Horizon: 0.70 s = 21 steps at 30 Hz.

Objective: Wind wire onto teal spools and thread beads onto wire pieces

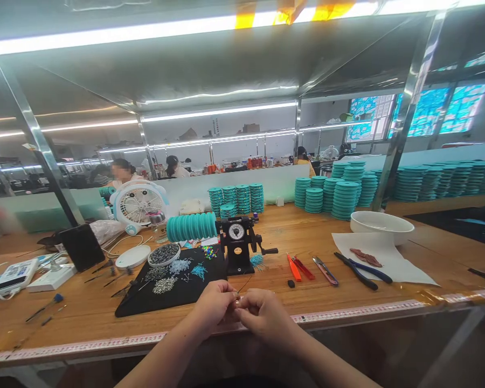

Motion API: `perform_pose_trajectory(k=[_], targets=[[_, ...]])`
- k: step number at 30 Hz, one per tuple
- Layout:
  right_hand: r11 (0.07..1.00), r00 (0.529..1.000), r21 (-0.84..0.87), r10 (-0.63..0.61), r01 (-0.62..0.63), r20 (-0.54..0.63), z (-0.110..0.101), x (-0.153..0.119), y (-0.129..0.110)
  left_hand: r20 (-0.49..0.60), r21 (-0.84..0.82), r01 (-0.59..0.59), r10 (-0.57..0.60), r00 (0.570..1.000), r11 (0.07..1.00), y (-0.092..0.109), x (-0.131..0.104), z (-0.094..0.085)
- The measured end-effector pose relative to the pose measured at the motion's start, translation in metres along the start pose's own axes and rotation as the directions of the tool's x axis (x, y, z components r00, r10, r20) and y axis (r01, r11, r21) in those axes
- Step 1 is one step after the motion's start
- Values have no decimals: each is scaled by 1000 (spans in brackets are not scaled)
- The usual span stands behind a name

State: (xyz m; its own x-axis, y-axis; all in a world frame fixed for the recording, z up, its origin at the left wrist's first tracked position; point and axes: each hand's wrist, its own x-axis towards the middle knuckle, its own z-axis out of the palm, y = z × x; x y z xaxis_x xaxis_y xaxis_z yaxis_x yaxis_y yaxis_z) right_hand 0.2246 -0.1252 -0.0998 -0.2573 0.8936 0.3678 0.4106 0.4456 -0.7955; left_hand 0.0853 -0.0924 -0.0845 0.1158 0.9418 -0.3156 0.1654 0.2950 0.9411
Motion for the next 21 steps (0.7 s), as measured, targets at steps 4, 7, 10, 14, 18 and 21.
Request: perform_pose_trajectory(k=[4, 7, 10, 14, 18, 21], targets=[[998, 998, 7, 58, -58, 2, 4, 3, 1, -23, 7, -13, 13, 1000, 1000, 3, -1, 1], [960, 989, -241, -149, 143, -9, 16, -1, 4, -28, -9, -19, 18, 999, 1000, 5, -3, 2], [861, 955, -424, -293, 279, 33, 26, -8, 10, -6, -47, -9, 9, 1000, 999, 8, -3, -1], [870, 960, -415, -275, 268, 44, 24, -8, 15, 69, -93, 12, -6, 998, 996, 8, -2, -5], [952, 998, -298, -62, 66, 24, 7, 3, 11, 91, -81, 25, -17, 996, 996, 6, -1, -5], [969, 994, -222, 110, -104, 16, -2, 9, 6, 45, -62, 3, 0, 999, 998, 6, -3, -3]])
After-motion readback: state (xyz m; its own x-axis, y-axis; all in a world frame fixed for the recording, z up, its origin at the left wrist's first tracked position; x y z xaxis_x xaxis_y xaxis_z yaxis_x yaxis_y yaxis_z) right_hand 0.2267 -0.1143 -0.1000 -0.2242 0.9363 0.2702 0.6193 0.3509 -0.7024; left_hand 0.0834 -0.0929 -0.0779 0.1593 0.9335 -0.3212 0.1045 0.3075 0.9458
